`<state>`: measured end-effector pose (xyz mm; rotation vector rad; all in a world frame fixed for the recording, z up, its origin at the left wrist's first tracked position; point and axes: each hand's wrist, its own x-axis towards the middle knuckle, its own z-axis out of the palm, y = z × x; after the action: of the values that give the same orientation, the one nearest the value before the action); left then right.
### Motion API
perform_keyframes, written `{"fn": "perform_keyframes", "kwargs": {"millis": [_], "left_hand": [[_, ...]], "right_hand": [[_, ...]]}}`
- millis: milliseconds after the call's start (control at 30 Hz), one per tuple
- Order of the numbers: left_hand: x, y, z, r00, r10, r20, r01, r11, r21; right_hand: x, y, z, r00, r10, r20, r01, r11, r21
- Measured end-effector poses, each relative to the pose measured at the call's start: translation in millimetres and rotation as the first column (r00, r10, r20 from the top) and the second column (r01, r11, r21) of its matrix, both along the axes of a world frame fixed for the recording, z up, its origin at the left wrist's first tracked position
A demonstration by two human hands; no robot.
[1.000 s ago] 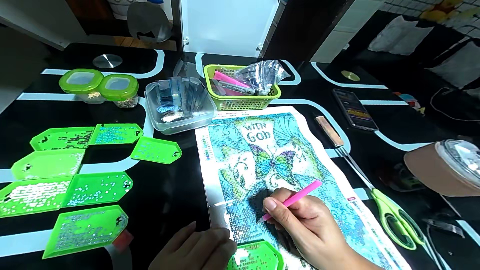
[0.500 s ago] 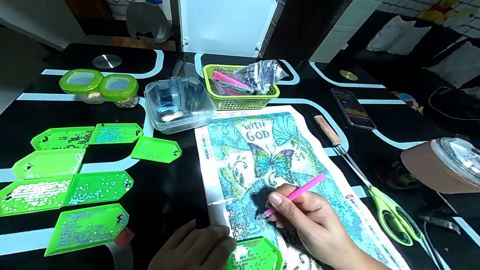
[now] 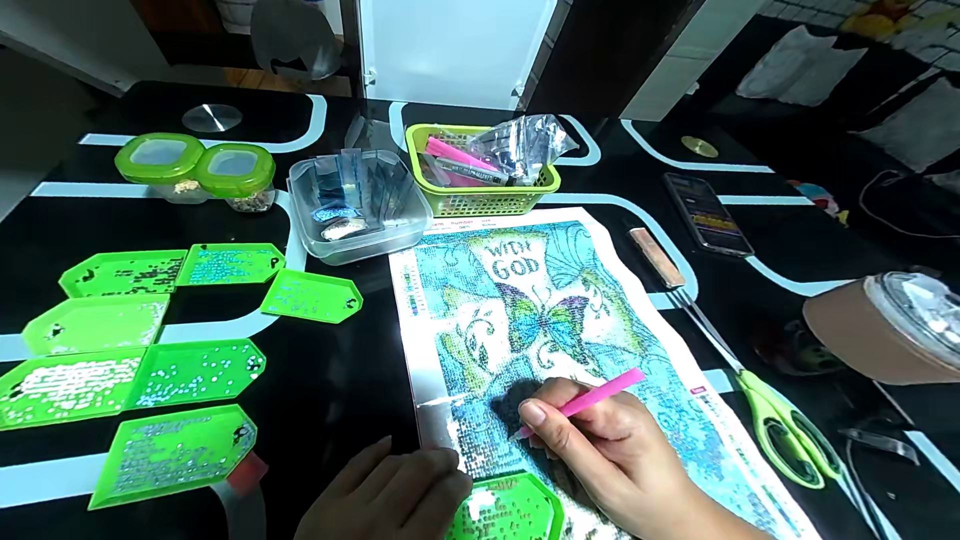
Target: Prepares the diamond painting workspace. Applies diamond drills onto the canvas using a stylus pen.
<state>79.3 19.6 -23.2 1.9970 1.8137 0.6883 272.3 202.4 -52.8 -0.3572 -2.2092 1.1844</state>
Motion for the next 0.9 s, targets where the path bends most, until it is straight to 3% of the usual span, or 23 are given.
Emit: {"fn": "perform_keyframes", "kwargs": {"millis": [367, 567, 900], "left_hand": [[0.4, 0.6, 0.8, 1.0, 0.002, -0.003, -0.002, 1.0, -0.004], [0.0, 0.9, 0.4, 1.0, 0.001, -0.009, 0.0, 1.0, 0.003], [0.2, -0.2, -0.5, 1.0, 0.001, -0.012, -0.001, 1.0, 0.009]], "right_hand": [[0.0, 1.1, 1.7, 1.0, 0.015, 0.006, -0.015, 1.0, 0.023], [1.6, 1.9, 0.7, 0.999, -0.024, -0.038, 0.02, 0.994, -0.107], [2.5, 0.8, -0.2, 1.0, -0.002, -0.006, 0.002, 0.999, 0.04]]}}
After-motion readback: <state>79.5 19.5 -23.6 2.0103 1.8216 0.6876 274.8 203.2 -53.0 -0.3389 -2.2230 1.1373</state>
